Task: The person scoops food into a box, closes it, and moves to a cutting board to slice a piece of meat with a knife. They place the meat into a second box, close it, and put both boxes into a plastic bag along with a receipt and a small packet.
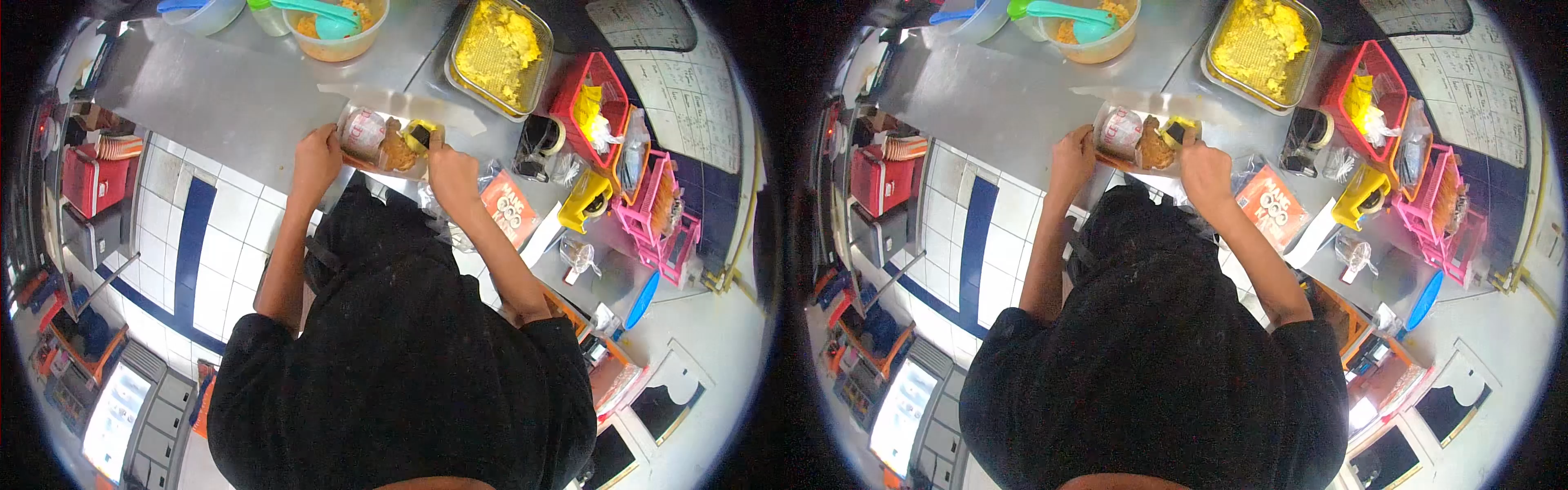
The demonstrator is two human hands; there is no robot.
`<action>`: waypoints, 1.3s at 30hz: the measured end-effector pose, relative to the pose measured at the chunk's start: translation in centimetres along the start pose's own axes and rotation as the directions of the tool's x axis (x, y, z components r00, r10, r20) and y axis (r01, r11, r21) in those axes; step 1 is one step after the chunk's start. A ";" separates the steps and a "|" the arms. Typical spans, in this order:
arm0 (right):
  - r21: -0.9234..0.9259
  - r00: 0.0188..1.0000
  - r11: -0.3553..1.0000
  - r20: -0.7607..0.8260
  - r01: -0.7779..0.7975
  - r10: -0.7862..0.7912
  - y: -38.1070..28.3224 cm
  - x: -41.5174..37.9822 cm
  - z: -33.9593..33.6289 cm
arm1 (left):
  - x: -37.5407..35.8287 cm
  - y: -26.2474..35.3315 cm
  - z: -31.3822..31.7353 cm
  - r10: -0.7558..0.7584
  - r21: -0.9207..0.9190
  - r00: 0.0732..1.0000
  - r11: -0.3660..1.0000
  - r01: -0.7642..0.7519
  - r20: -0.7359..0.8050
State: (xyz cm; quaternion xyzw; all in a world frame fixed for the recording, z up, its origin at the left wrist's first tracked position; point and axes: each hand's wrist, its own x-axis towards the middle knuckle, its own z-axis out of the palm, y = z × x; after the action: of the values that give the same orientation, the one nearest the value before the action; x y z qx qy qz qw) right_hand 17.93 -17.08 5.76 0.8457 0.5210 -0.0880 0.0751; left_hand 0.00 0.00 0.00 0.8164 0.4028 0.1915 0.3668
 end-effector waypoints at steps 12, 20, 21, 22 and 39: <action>0.100 0.998 0.995 -0.058 0.012 -0.007 0.8 -0.8 -1.8 | 0.1 1.2 0.1 -0.089 0.001 0.996 0.996 0.089 0.029; 0.123 0.998 0.991 0.037 -0.053 0.049 0.5 -0.1 -2.4 | -0.1 1.1 0.1 -0.115 -0.052 0.993 0.992 0.116 0.013; 0.108 0.999 0.993 0.018 -0.037 0.035 0.5 0.1 -1.5 | 0.0 1.1 0.1 -0.109 -0.052 0.994 0.993 0.110 0.009; 0.096 1.000 0.995 0.010 -0.029 0.028 0.3 -0.2 0.0 | -0.2 1.2 0.0 -0.107 -0.050 0.994 0.993 0.108 0.018; 0.533 0.971 0.840 -0.128 -0.103 0.200 7.1 -3.8 -9.7 | -0.4 0.4 -0.5 -0.205 -0.153 0.969 0.962 0.226 0.138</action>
State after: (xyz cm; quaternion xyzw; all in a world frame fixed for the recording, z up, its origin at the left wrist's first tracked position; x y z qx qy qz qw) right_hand 23.30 -21.46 16.34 0.8772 0.4134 -0.1436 -0.1977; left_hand -0.34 -0.31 0.63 0.7440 0.4488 0.1337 0.4766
